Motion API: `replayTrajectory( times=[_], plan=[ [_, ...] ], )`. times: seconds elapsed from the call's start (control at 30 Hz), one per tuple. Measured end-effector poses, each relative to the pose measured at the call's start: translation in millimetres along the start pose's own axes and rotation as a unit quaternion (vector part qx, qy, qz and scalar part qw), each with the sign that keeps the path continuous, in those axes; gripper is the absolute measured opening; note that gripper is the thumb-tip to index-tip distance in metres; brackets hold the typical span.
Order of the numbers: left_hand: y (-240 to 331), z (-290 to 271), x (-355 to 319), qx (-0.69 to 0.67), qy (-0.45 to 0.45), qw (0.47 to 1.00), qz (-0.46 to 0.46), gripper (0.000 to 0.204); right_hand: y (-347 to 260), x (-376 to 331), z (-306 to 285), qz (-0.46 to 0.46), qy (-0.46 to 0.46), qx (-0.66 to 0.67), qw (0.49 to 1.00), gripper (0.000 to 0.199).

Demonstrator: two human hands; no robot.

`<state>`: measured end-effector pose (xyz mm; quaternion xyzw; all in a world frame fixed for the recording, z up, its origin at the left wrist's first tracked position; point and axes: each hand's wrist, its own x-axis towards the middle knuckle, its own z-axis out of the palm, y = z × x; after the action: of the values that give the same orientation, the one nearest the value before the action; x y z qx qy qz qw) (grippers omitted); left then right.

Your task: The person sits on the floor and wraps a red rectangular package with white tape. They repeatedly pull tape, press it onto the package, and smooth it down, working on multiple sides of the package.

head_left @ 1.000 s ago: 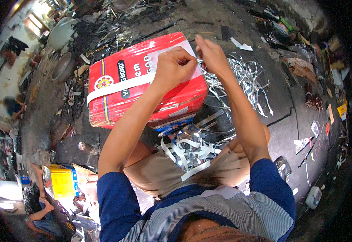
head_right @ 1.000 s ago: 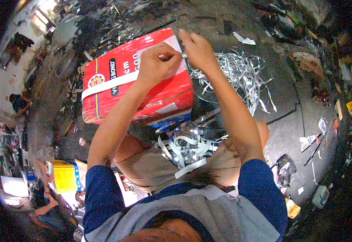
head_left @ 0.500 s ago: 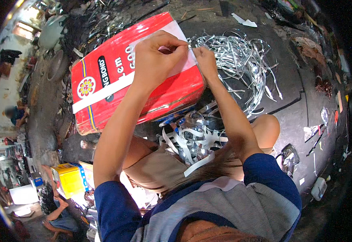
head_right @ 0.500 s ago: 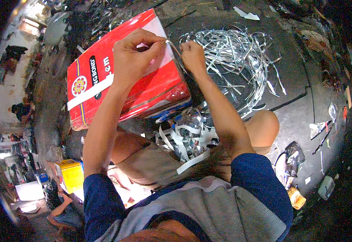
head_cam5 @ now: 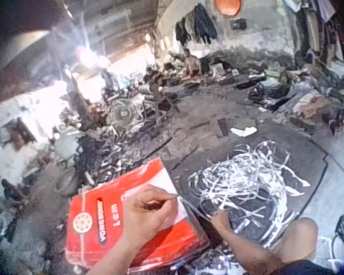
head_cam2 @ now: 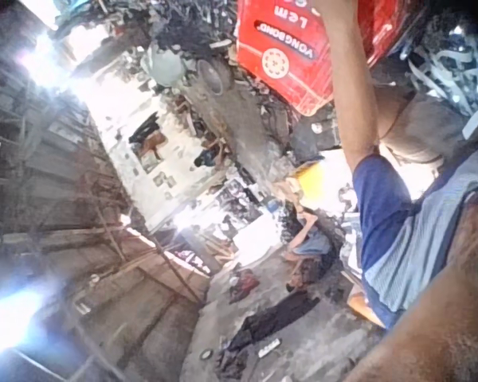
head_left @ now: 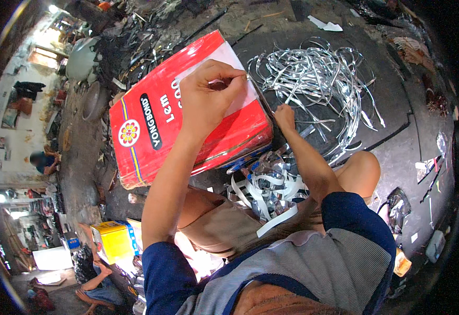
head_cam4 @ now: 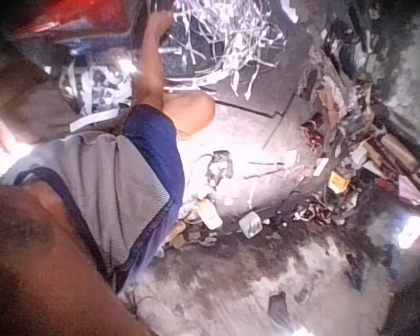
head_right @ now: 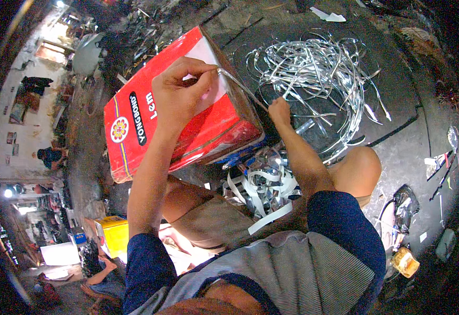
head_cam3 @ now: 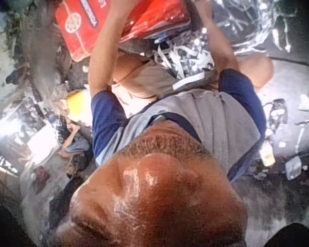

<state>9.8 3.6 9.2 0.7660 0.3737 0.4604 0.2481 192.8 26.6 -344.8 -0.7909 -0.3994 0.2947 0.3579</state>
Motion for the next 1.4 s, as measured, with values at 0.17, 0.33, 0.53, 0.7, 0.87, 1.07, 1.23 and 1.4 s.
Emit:
replayTrajectory(
  times=[0.17, 0.33, 0.53, 0.7, 0.87, 1.07, 1.23, 1.4],
  plan=[
    [4.0, -1.4, -0.7, -0.029, -0.001, 0.998, -0.053, 0.01, 15.2, -3.9, -4.6, -0.014, -0.024, -0.066, 0.997, 0.026],
    [1.7, -1.0, 0.1, -0.028, -0.01, 0.999, -0.041, 0.01, 41.0, -2.5, -11.9, 0.039, -0.043, -0.101, 0.993, 0.031],
    [4.1, -5.9, -1.5, 0.026, -0.027, 0.999, 0.017, 0.014, 56.7, 1.8, -25.6, 0.075, -0.053, -0.183, 0.979, 0.034],
    [9.6, -14.3, -1.3, 0.108, -0.066, 0.982, 0.137, 0.018, 62.8, 4.7, -38.2, 0.062, -0.037, -0.212, 0.975, 0.031],
    [5.8, -18.7, -5.0, 0.13, -0.074, 0.971, 0.186, 0.025, 70.7, 19.1, -48.3, 0.049, -0.029, -0.213, 0.975, 0.035],
    [9.7, -9.5, -2.0, 0.154, -0.089, 0.961, 0.21, 0.027, 110.4, 32.5, -63.4, 0.051, 0.085, -0.195, 0.976, 0.03],
    [-5.6, -15.1, -9.0, 0.247, -0.062, 0.934, 0.25, 0.032, 127.3, 63.5, -85.4, -0.007, -0.169, -0.386, 0.907, 0.026],
    [3.6, 16.4, 9.5, 0.157, -0.091, 0.948, 0.263, 0.029, 202.3, 87.6, -111.0, 0.188, 0.112, -0.124, 0.968, 0.025]
  ],
)
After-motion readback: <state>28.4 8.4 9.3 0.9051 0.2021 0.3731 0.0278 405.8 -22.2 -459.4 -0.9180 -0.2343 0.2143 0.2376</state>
